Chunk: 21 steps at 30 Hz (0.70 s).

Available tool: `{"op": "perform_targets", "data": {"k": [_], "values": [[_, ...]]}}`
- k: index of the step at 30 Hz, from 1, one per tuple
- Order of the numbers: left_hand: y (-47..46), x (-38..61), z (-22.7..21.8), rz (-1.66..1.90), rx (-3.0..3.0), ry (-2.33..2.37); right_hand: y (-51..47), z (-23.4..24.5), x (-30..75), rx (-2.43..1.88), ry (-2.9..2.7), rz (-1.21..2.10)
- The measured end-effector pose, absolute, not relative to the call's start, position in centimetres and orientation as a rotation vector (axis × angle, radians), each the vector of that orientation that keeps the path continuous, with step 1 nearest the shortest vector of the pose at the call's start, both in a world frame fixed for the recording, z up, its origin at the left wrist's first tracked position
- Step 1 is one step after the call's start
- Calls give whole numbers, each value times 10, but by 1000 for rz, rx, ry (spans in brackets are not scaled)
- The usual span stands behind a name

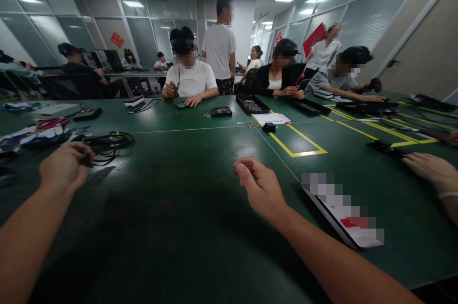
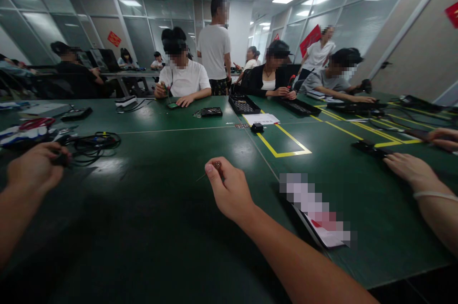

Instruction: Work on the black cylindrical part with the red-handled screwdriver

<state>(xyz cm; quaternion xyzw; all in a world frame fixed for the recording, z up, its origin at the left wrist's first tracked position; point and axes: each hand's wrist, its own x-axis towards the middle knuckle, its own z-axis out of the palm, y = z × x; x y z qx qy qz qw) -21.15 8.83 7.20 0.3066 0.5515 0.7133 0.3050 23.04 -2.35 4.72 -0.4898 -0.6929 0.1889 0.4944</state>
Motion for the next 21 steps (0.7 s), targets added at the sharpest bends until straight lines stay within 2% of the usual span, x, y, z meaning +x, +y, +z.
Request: {"op": "perform_targets", "data": {"k": [9, 15, 21], "values": [[55, -30, 44, 1216, 948, 898, -20, 43, 231, -1155, -1607, 480], [28, 27, 29, 1062, 990, 768, -20, 43, 228, -1131, -1487, 445], [25, 35, 13, 1011, 1361, 846, -23, 45, 228, -1104, -1471, 442]]}}
